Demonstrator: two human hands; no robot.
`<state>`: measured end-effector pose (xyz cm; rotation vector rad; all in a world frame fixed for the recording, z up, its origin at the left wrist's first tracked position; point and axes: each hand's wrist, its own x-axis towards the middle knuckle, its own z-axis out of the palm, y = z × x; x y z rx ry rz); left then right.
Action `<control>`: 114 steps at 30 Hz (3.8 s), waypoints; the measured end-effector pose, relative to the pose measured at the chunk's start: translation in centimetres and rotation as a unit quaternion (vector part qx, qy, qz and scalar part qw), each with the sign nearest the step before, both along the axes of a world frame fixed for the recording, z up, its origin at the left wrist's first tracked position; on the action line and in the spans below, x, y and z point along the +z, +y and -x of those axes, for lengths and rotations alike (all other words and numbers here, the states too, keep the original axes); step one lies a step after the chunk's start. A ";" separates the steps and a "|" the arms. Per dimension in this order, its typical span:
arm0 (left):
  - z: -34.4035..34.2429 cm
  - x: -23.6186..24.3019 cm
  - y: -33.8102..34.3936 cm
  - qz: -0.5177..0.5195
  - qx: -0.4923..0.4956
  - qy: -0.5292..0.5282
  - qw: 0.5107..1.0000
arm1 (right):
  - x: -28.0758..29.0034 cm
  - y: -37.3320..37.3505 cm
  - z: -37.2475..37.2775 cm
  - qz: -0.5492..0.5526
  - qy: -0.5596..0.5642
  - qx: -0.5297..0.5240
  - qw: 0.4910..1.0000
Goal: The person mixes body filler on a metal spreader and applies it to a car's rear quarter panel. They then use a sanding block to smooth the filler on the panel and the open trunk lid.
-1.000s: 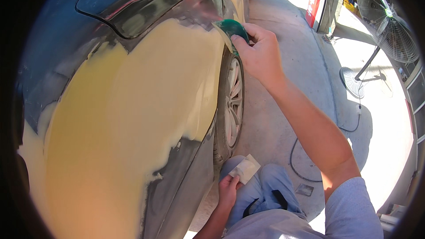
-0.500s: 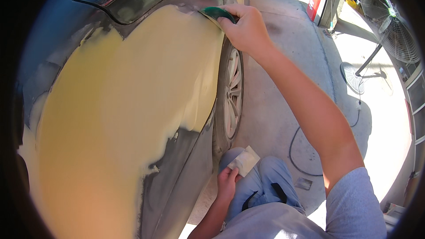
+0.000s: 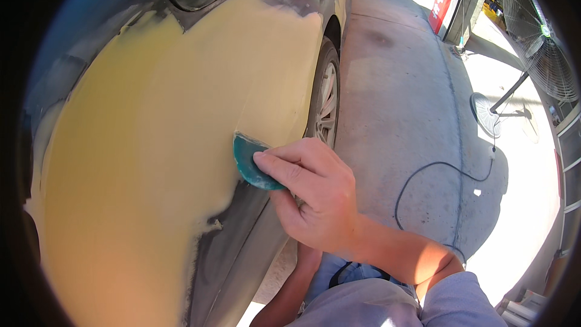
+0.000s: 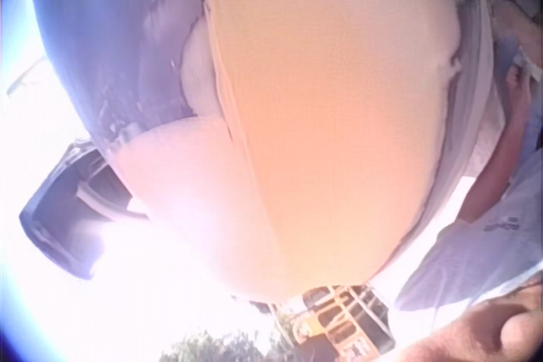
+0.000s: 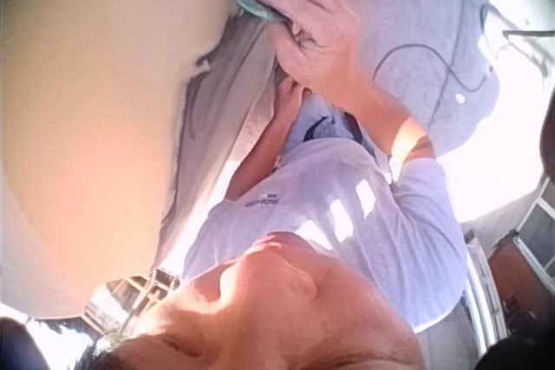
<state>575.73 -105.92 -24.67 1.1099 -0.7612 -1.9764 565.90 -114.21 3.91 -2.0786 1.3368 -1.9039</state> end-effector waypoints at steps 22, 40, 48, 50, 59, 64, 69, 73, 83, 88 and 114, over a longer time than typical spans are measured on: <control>0.4 2.3 -0.3 0.004 -0.018 -0.083 0.996 | -0.7 -12.6 13.1 0.011 -0.331 -0.033 0.943; 0.1 1.9 -0.2 -0.041 -0.001 -0.076 0.996 | -3.0 -17.3 10.2 0.087 -0.369 -0.031 0.925; 0.2 1.7 -0.3 -0.035 -0.012 -0.082 0.996 | -4.9 -13.2 8.5 0.069 -0.251 -0.075 0.962; 0.2 1.7 -0.3 -0.029 -0.015 -0.087 0.996 | -5.3 -12.6 8.2 0.073 -0.238 -0.070 0.966; 0.2 1.6 -0.2 -0.020 -0.020 -0.103 0.994 | -8.2 -10.2 7.9 0.116 -0.103 -0.060 0.986; 0.2 1.4 -0.2 -0.009 -0.018 -0.108 0.994 | -10.7 -8.5 8.9 0.107 -0.021 0.010 0.994; 0.1 1.6 -0.2 -0.016 -0.033 -0.139 0.990 | -10.3 -8.4 12.3 0.100 -0.023 0.063 0.993; 0.3 2.0 -0.3 -0.031 -0.021 -0.126 0.991 | -7.2 -13.9 15.2 -0.056 -0.275 0.017 0.960; 0.3 2.4 -0.3 -0.034 -0.019 -0.125 0.991 | -4.4 -17.9 15.8 -0.037 -0.243 0.034 0.969; 0.3 2.2 -0.3 -0.042 -0.018 -0.125 0.991 | -6.7 -12.2 12.6 0.044 -0.155 0.061 0.985; 0.4 1.6 -0.1 -0.038 -0.002 -0.113 0.993 | 1.4 -21.4 19.5 -0.042 -0.051 -0.103 0.992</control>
